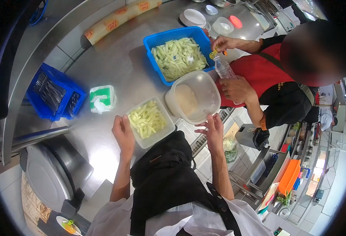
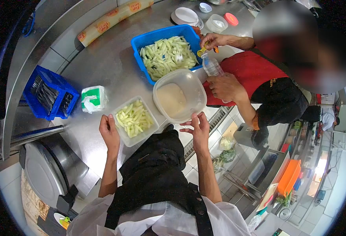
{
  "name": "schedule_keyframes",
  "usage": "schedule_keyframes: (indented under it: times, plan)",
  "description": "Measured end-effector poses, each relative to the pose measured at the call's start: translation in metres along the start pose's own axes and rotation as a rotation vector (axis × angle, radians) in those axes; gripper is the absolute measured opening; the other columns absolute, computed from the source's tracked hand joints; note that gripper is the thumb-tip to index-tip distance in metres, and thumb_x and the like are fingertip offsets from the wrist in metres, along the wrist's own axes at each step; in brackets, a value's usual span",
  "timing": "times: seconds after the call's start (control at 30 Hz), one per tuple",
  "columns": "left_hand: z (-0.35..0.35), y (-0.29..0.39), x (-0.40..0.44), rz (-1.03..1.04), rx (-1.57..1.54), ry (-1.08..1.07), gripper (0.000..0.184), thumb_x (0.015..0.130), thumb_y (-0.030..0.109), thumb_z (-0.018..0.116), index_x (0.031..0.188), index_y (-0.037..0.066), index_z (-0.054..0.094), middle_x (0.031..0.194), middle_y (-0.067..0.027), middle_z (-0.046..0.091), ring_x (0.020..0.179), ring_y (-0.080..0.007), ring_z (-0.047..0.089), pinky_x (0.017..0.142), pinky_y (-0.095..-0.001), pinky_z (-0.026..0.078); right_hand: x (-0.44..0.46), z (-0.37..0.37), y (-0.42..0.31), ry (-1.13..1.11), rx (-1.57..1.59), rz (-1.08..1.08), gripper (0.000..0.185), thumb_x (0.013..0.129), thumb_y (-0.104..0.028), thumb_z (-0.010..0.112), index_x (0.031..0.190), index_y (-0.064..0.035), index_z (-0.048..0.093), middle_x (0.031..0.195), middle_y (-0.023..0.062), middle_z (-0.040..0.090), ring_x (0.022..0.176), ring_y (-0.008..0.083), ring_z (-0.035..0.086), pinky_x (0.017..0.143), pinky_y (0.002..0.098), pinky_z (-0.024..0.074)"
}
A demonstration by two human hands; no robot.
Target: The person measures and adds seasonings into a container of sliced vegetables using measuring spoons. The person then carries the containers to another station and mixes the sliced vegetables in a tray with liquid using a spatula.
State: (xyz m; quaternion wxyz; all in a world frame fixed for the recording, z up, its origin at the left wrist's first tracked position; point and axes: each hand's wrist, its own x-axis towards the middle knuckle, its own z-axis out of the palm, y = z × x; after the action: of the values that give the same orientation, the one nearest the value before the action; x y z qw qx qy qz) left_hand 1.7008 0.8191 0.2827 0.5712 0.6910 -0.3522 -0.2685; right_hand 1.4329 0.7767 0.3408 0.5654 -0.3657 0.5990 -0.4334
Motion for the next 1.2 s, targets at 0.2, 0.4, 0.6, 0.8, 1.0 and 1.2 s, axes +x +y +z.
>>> schedule_keyframes:
  times: [0.2,0.4,0.6,0.8,1.0,1.2]
  plan:
    - [-0.0007,-0.0016,0.0002,0.013,-0.001,0.002,0.033,0.094,0.011,0.048,0.068,0.004,0.029,0.06,0.002,0.024,0.058,-0.0057,0.025,0.049,-0.0262,0.022,0.0005,-0.0003,0.0009,-0.003,0.002,0.002,0.033,0.096,-0.031,0.047,0.107,0.0003,0.047,0.095,0.0118,0.059,0.076,0.0185,0.064,0.059,0.0316,0.0562]
    - [-0.0005,-0.0016,0.0001,0.018,0.003,0.003,0.033,0.094,0.01,0.048,0.068,0.003,0.029,0.061,0.002,0.024,0.058,-0.0059,0.025,0.049,-0.0262,0.022,0.0003,-0.0003,0.0011,0.003,0.005,-0.001,0.033,0.096,-0.031,0.047,0.106,0.0006,0.047,0.096,0.0122,0.059,0.076,0.0193,0.064,0.059,0.0317,0.0561]
    - [-0.0002,-0.0004,-0.0001,0.006,-0.006,0.003,0.033,0.094,0.011,0.048,0.067,0.004,0.029,0.061,0.0021,0.025,0.058,-0.0057,0.025,0.049,-0.0259,0.022,-0.0005,0.0006,-0.0003,0.01,-0.004,-0.004,0.034,0.096,-0.031,0.048,0.107,0.001,0.047,0.096,0.0128,0.06,0.077,0.0201,0.064,0.058,0.0317,0.0562]
    - [0.0,-0.0018,0.0,-0.009,-0.017,0.003,0.034,0.094,0.011,0.049,0.067,0.004,0.03,0.061,0.0022,0.025,0.058,-0.0056,0.026,0.049,-0.0259,0.022,-0.0003,0.0004,0.0013,0.013,-0.007,-0.015,0.033,0.096,-0.031,0.048,0.106,0.0004,0.048,0.095,0.0125,0.06,0.077,0.02,0.065,0.058,0.0316,0.0565]
    - [-0.0005,-0.0025,-0.0002,0.003,-0.013,0.005,0.034,0.094,0.012,0.049,0.067,0.004,0.029,0.061,0.0021,0.025,0.059,-0.006,0.026,0.049,-0.026,0.022,-0.0008,0.0018,-0.0003,0.019,-0.012,-0.017,0.032,0.096,-0.031,0.048,0.104,-0.0003,0.048,0.093,0.0119,0.06,0.077,0.0199,0.065,0.058,0.0315,0.0568]
    - [-0.001,-0.0054,0.001,0.003,-0.017,0.006,0.034,0.094,0.013,0.048,0.067,0.004,0.029,0.061,0.0018,0.025,0.058,-0.0063,0.026,0.049,-0.0264,0.022,0.0001,0.0014,0.0017,0.009,-0.011,-0.019,0.031,0.096,-0.031,0.047,0.104,-0.0007,0.048,0.093,0.0115,0.06,0.076,0.0196,0.065,0.057,0.0311,0.0567]
